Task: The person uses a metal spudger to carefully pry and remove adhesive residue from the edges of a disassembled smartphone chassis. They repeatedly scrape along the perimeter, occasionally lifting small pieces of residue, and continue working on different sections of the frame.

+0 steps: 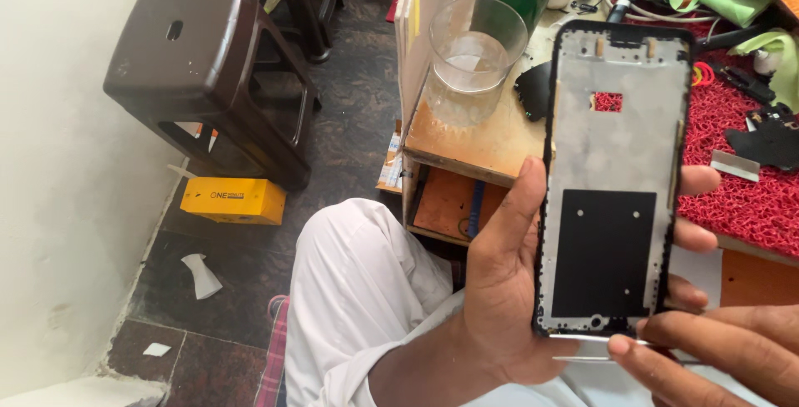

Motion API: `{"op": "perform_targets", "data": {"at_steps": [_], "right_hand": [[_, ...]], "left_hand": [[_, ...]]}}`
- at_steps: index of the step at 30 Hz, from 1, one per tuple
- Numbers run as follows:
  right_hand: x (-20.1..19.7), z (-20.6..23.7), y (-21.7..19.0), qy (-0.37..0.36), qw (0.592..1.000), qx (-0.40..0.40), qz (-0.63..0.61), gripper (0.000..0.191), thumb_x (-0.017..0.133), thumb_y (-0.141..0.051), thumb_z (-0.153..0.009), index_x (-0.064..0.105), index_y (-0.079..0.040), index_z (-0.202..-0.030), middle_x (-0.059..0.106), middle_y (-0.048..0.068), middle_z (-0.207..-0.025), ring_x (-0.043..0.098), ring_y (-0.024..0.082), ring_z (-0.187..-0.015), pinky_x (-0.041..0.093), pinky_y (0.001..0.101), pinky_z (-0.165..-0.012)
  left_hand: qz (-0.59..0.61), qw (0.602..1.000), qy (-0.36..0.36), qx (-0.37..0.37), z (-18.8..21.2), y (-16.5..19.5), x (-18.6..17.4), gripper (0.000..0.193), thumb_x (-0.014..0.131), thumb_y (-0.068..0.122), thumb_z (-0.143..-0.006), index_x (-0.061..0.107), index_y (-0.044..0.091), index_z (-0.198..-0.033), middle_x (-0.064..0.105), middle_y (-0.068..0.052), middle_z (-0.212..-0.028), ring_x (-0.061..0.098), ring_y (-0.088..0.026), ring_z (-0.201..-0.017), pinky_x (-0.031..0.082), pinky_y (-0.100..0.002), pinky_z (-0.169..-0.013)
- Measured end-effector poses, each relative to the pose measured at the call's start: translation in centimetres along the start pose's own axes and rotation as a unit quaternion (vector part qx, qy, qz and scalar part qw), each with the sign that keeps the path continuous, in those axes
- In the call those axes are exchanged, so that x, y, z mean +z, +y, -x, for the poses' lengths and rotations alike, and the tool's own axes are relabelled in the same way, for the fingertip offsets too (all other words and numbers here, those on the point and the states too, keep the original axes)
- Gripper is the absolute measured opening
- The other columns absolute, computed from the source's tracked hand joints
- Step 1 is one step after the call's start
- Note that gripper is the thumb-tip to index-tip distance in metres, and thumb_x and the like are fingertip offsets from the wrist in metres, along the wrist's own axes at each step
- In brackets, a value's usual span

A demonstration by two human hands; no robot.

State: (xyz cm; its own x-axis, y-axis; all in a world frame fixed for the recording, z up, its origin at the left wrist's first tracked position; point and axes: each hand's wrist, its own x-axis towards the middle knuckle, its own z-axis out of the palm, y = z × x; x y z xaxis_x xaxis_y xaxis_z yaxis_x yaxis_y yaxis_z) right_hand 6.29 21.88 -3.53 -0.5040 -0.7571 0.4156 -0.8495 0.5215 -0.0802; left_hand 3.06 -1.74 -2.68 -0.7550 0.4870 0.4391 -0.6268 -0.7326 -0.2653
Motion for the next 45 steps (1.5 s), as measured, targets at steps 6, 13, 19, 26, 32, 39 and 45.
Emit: {"op": "perform_targets", "data": {"at_steps": [6,13,19,26,32,39,45], "right_hand": [[1.8,1.5,-1.9,-0.02,0.995,0.064,0.068,0.033,0.07,-0.037,-0.088,0.072,-0.043,-0.12,0.07,-0.009,-0.107,0.066,0.005,-0.084,0.053,0.028,-0.075],[4.3,3.9,-3.4,-0.034,0.987,0.156,0.02,0.03,0.071,-0.038,-0.088,0.074,-0.039,-0.118,0.071,-0.008,-0.103,0.067,0.006,-0.082,0.054,0.0286,-0.077],[5.8,5.6,-3.4,-0.042,0.974,0.221,-0.023,0.029,0.073,-0.039,-0.087,0.076,-0.038,-0.115,0.072,-0.009,-0.101,0.068,0.006,-0.083,0.055,0.0275,-0.078],[7.2,7.3,-3.4,-0.05,0.961,0.264,-0.06,0.027,0.074,-0.04,-0.086,0.078,-0.036,-0.113,0.073,-0.01,-0.099,0.069,0.005,-0.083,0.057,0.0262,-0.079],[8.8,8.8,-3.2,-0.051,0.946,0.305,-0.098,0.027,0.076,-0.042,-0.085,0.08,-0.034,-0.11,0.074,-0.01,-0.097,0.069,0.004,-0.083,0.058,0.0252,-0.08],[10.2,9.8,-3.9,-0.04,0.935,0.326,-0.134,0.026,0.078,-0.043,-0.084,0.082,-0.033,-0.107,0.075,-0.011,-0.095,0.07,0.004,-0.083,0.059,0.0239,-0.081],[9.7,9.6,-3.2,-0.05,0.929,0.313,-0.191,0.026,0.08,-0.044,-0.083,0.084,-0.031,-0.105,0.076,-0.012,-0.093,0.071,0.003,-0.083,0.06,0.0228,-0.082]], "left_hand": [[0.034,0.999,-0.011,0.025,0.2,-0.8,-0.2,0.077,0.022,0.058,-0.123,0.019,-0.011,-0.157,0.042,-0.033,-0.143,0.068,-0.043,-0.114,0.063,-0.045,-0.098],[0.051,0.996,-0.018,0.066,0.0,-1.8,0.2,0.078,0.024,0.057,-0.121,0.015,-0.01,-0.159,0.037,-0.036,-0.144,0.068,-0.043,-0.115,0.064,-0.045,-0.096],[0.078,0.994,-0.021,0.074,-0.1,-2.2,0.6,0.079,0.028,0.058,-0.119,0.014,-0.009,-0.16,0.037,-0.037,-0.143,0.068,-0.042,-0.116,0.065,-0.043,-0.093],[0.011,0.991,0.079,0.104,1.2,-2.2,0.5,0.067,0.032,0.053,-0.124,0.032,-0.007,-0.153,0.054,-0.03,-0.135,0.069,-0.032,-0.106,0.062,-0.033,-0.083],[0.023,0.995,0.063,0.076,3.2,-1.7,-1.8,0.053,0.032,0.044,-0.122,0.048,0.0,-0.146,0.066,-0.018,-0.131,0.072,-0.023,-0.109,0.059,-0.026,-0.071],[0.019,0.993,0.062,0.1,2.6,-2.0,-0.3,0.054,0.034,0.047,-0.128,0.046,-0.002,-0.146,0.063,-0.02,-0.131,0.072,-0.024,-0.106,0.06,-0.026,-0.073],[-0.016,0.984,0.04,0.171,-1.0,-2.9,2.8,0.082,0.03,0.059,-0.113,0.023,-0.011,-0.156,0.036,-0.041,-0.138,0.068,-0.038,-0.1,0.064,-0.038,-0.081]]}}
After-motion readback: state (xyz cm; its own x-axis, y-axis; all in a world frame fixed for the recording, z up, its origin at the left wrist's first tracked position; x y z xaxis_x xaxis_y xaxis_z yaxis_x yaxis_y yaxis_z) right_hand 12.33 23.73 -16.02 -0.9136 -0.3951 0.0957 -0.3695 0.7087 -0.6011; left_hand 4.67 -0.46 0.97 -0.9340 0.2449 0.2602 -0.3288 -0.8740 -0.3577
